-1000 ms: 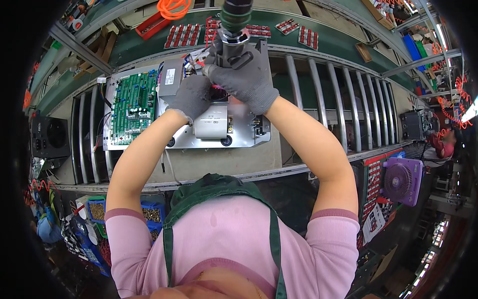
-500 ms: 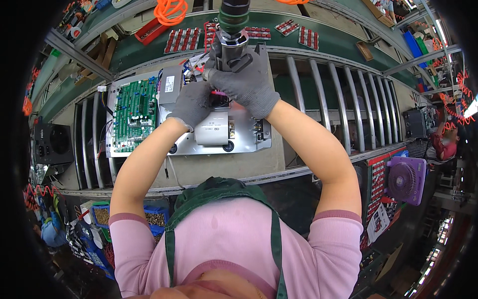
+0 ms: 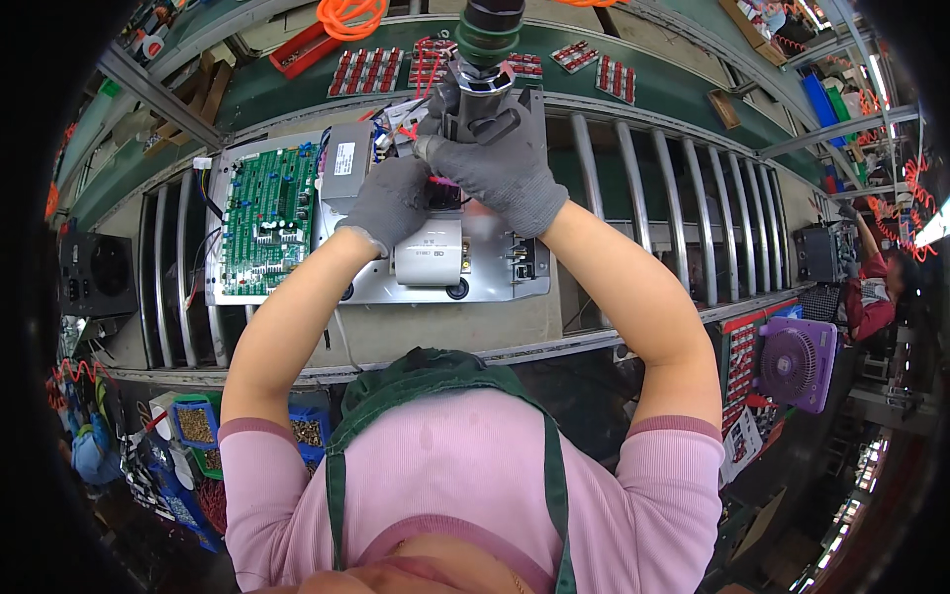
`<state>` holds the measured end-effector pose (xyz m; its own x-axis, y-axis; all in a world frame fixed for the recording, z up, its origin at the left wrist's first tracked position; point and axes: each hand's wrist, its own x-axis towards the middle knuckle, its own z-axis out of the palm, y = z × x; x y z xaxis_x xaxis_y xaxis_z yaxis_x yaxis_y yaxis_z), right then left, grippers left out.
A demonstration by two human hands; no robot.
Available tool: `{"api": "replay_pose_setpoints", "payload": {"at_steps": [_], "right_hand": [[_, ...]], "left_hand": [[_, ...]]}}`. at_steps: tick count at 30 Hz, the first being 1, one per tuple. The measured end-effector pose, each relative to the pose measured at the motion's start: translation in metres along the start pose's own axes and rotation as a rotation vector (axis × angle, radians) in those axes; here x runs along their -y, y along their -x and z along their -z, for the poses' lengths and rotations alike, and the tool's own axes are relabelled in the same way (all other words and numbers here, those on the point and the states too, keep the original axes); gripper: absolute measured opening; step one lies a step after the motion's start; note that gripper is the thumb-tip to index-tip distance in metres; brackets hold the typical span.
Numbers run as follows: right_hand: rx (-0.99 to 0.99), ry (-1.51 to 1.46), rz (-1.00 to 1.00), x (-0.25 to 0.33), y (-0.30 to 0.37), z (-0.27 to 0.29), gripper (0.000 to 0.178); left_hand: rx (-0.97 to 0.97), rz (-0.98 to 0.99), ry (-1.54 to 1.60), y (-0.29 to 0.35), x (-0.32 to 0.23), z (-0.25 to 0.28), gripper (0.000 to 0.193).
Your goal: Assembling electronic components on a production line, using a power screwdriver to secure parts to a chassis and connecting wiring harnesses.
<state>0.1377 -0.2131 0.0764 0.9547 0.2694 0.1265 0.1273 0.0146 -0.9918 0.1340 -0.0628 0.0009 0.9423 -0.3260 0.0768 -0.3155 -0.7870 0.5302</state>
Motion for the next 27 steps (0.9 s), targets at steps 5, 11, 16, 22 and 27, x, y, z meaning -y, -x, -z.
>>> {"api": "replay_pose_setpoints", "payload": {"at_steps": [5, 11, 16, 22, 27], "right_hand": [[0.014, -0.061, -0.021, 0.001, -0.001, 0.001, 0.038], [0.049, -0.073, -0.081, 0.013, 0.002, -0.005, 0.041], [0.034, -0.049, -0.097, -0.001, 0.003, 0.001, 0.045], [-0.076, 0.078, -0.071, 0.0, 0.0, 0.007, 0.045], [0.185, -0.292, 0.094, 0.057, -0.002, 0.012, 0.06]], "left_hand": [[-0.13, -0.019, 0.3, 0.043, -0.008, 0.022, 0.033], [-0.293, 0.036, 0.348, 0.101, 0.019, 0.016, 0.038], [-0.283, 0.033, 0.314, 0.106, 0.032, -0.007, 0.046], [-0.25, -0.008, 0.278, 0.098, 0.036, -0.021, 0.057], [-0.304, -0.036, 0.308, 0.097, 0.038, -0.022, 0.061]]}}
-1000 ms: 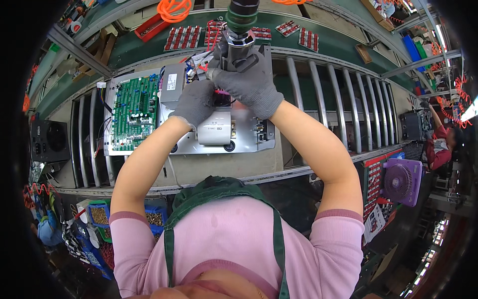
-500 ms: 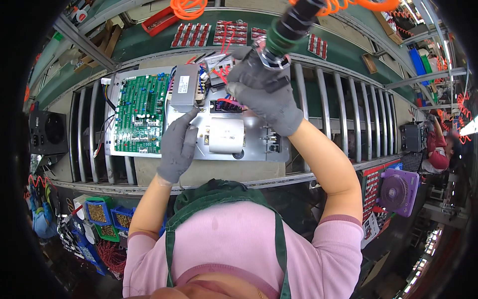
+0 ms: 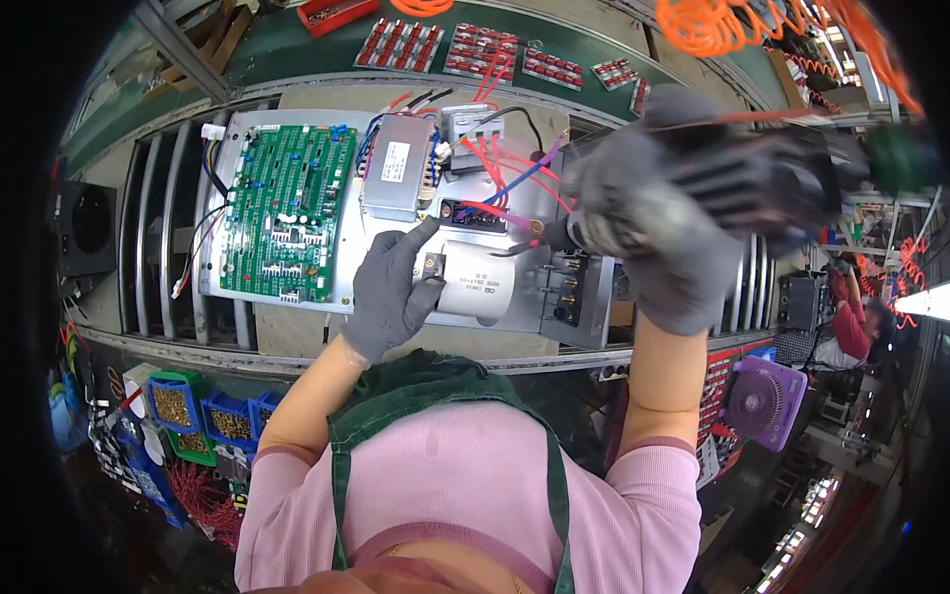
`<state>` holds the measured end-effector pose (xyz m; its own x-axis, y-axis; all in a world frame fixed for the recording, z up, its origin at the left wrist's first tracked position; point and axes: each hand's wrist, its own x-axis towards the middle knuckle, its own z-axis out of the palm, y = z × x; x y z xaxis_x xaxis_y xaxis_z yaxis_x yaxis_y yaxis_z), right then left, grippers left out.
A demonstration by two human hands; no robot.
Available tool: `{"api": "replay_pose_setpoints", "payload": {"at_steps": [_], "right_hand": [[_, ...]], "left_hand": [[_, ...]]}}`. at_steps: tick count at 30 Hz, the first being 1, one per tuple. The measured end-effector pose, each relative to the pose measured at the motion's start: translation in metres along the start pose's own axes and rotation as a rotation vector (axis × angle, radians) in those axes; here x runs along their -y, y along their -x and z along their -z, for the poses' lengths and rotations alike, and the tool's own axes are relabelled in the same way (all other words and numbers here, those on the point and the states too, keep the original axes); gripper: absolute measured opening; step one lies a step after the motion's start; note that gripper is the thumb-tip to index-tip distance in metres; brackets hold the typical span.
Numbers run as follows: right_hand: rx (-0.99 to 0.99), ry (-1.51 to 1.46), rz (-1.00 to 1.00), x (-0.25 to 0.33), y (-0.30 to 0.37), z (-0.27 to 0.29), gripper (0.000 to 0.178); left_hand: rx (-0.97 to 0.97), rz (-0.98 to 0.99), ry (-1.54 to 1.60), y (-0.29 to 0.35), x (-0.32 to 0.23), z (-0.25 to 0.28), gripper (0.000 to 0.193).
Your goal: Assembling electronic components on a production line, using a power screwdriver to secure parts to a chassis and connecting wiring harnesses.
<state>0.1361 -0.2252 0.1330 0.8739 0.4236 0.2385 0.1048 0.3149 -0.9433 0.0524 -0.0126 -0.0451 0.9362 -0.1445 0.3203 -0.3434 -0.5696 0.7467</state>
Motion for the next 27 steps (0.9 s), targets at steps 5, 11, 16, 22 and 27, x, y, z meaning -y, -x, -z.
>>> {"api": "replay_pose_setpoints", "payload": {"at_steps": [5, 11, 16, 22, 27], "right_hand": [[0.012, -0.01, 0.084, -0.028, -0.025, -0.039, 0.06], [0.009, 0.328, -0.026, -0.07, -0.033, -0.03, 0.049], [0.002, 0.294, -0.089, -0.075, -0.034, -0.032, 0.047], [0.04, 0.365, -0.112, -0.075, -0.038, -0.036, 0.044], [0.153, 0.282, -0.06, -0.085, -0.031, -0.022, 0.049]], "left_hand": [[0.012, 0.003, 0.027, -0.001, 0.004, 0.0, 0.06], [-0.051, -0.071, 0.052, -0.001, 0.008, -0.004, 0.058], [-0.004, -0.052, 0.047, -0.002, 0.007, -0.001, 0.054], [0.015, -0.055, 0.016, -0.003, 0.006, -0.001, 0.051], [0.088, -0.02, 0.016, -0.005, 0.004, 0.001, 0.051]]}}
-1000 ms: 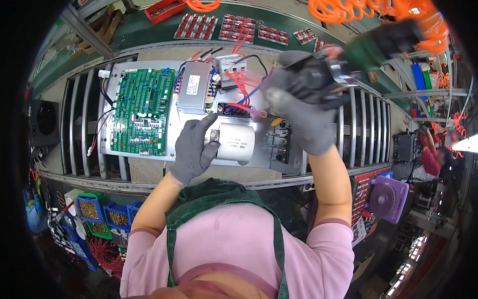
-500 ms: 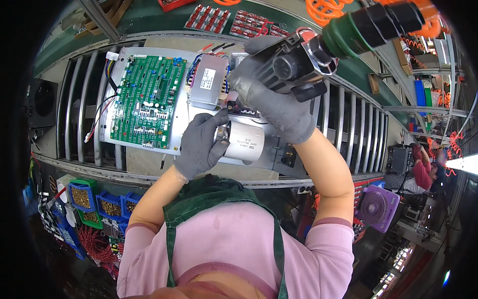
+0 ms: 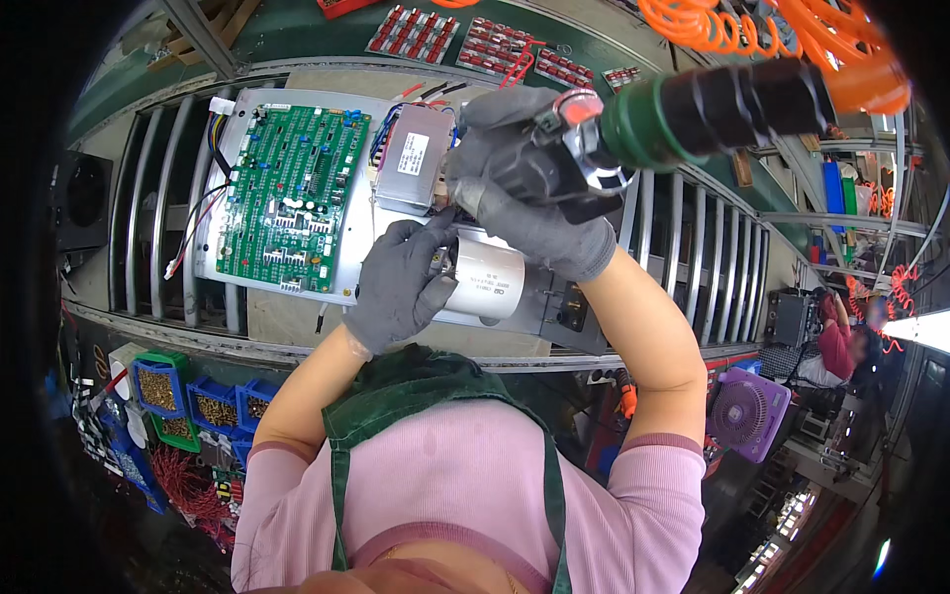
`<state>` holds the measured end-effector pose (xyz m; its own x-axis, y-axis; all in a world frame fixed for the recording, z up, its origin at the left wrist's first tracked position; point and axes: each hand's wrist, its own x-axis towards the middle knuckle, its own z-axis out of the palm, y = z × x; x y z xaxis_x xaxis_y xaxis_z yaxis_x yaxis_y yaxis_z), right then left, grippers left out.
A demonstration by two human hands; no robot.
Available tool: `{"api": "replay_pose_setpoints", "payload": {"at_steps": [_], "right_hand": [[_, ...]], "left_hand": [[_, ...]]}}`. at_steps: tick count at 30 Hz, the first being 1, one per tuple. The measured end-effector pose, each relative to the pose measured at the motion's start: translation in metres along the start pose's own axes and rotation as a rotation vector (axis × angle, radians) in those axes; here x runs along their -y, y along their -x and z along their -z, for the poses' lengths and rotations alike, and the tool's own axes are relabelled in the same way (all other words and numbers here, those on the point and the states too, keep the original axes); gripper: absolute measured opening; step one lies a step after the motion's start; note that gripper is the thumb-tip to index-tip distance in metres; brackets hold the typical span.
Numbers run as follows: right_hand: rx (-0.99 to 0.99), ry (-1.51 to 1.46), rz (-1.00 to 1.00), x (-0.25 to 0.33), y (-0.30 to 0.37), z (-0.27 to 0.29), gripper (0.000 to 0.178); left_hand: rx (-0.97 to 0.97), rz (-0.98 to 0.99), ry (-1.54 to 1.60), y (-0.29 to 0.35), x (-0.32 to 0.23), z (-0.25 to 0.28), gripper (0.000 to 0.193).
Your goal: Assembling electronic components on a production line, using a power screwdriver to secure parts to a chassis and connecting wiring harnesses.
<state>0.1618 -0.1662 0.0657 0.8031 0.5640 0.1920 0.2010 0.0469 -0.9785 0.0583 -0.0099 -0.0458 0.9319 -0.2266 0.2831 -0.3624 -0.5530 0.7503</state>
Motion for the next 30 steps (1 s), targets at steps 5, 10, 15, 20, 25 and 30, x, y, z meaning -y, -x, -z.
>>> {"api": "replay_pose_setpoints", "payload": {"at_steps": [5, 10, 15, 20, 25, 30], "right_hand": [[0.164, -0.144, -0.164, 0.016, -0.006, 0.0, 0.054], [0.005, -0.078, -0.272, 0.014, -0.007, -0.013, 0.047], [-0.118, -0.054, -0.221, 0.007, -0.006, -0.01, 0.053], [-0.15, -0.092, -0.111, 0.003, -0.008, -0.005, 0.056], [-0.051, 0.115, -0.046, 0.007, -0.009, -0.003, 0.053], [0.157, -0.03, -0.068, 0.01, -0.003, 0.0, 0.052]], "left_hand": [[-0.045, -0.041, -0.043, 0.002, 0.004, -0.002, 0.05], [-0.076, -0.098, -0.03, 0.001, 0.005, -0.002, 0.049], [-0.29, -0.092, 0.01, 0.011, 0.005, 0.001, 0.032], [-0.245, 0.065, -0.058, 0.007, 0.003, -0.008, 0.024], [-0.049, 0.236, -0.141, -0.003, 0.003, -0.011, 0.017], [-0.065, 0.29, -0.152, -0.013, 0.007, -0.01, 0.013]]}}
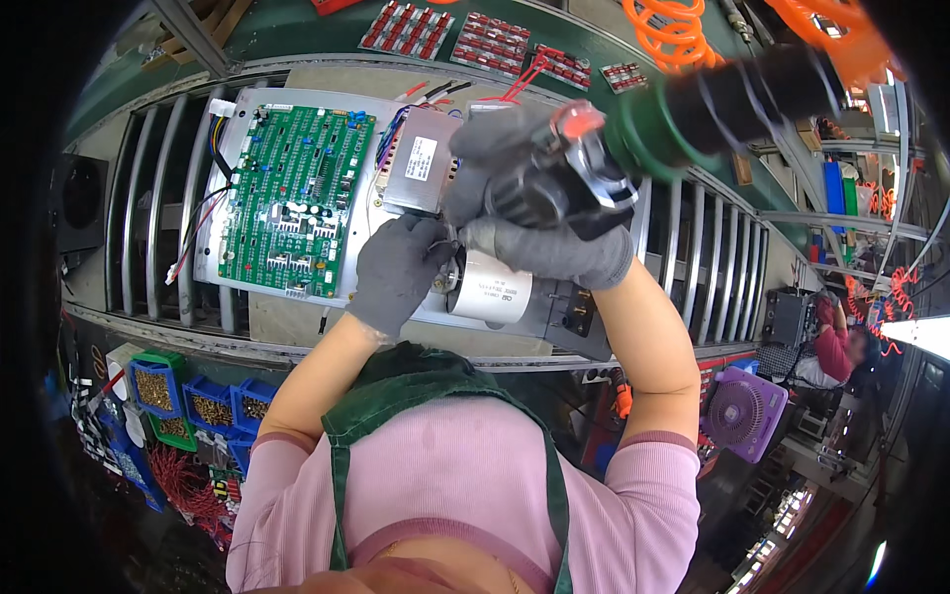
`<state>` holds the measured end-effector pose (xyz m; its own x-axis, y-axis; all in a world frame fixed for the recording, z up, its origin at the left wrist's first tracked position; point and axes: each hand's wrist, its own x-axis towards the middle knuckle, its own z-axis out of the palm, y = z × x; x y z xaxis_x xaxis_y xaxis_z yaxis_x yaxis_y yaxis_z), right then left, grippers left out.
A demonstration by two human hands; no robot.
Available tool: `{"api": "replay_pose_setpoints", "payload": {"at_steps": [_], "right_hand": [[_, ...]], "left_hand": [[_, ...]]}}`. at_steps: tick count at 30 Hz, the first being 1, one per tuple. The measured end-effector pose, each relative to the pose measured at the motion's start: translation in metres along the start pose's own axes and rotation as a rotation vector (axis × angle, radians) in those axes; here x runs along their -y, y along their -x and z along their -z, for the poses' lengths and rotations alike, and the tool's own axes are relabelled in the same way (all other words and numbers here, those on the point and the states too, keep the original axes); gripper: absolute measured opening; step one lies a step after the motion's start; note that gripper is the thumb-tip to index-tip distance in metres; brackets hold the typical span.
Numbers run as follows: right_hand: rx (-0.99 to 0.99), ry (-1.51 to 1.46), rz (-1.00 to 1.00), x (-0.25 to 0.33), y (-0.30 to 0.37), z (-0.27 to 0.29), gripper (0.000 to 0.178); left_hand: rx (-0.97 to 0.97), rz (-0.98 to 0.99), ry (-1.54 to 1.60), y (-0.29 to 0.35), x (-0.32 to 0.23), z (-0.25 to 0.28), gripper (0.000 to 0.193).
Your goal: Assembling electronic components on a production line, using a power screwdriver to secure parts to a chassis and connecting wiring harnesses.
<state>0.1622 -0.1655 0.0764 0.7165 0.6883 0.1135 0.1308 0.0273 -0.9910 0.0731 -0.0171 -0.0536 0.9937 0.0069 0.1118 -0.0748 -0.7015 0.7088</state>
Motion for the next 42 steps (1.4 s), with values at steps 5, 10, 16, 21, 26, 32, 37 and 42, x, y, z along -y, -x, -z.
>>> {"api": "replay_pose_setpoints", "payload": {"at_steps": [5, 10, 16, 21, 26, 32, 37, 42], "right_hand": [[0.125, 0.238, 0.099, 0.005, 0.004, 0.007, 0.053], [0.187, 0.55, 0.18, 0.013, 0.001, 0.007, 0.028], [0.12, 0.515, 0.212, 0.008, 0.002, 0.001, 0.045], [-0.059, 0.186, 0.0, 0.008, 0.002, -0.013, 0.039], [-0.09, 0.167, -0.072, 0.006, 0.0, -0.008, 0.035], [-0.117, 0.029, -0.112, 0.01, -0.003, -0.012, 0.038], [-0.157, 0.089, -0.094, 0.005, 0.002, -0.01, 0.037], [-0.141, 0.131, -0.069, -0.006, 0.004, -0.009, 0.038]], "left_hand": [[-0.088, -0.017, -0.014, 0.0, -0.002, -0.003, 0.011], [-0.156, -0.035, -0.013, 0.001, 0.0, -0.01, 0.011], [-0.19, -0.055, -0.012, 0.002, 0.001, -0.009, 0.016], [-0.219, -0.187, 0.082, 0.002, 0.005, -0.006, 0.021], [-0.199, -0.201, 0.143, 0.003, 0.008, -0.001, 0.022], [-0.219, -0.198, 0.214, 0.003, 0.012, -0.001, 0.021], [-0.254, -0.238, 0.231, 0.003, 0.018, -0.009, 0.024], [-0.245, -0.221, 0.238, 0.003, 0.018, -0.008, 0.022]]}}
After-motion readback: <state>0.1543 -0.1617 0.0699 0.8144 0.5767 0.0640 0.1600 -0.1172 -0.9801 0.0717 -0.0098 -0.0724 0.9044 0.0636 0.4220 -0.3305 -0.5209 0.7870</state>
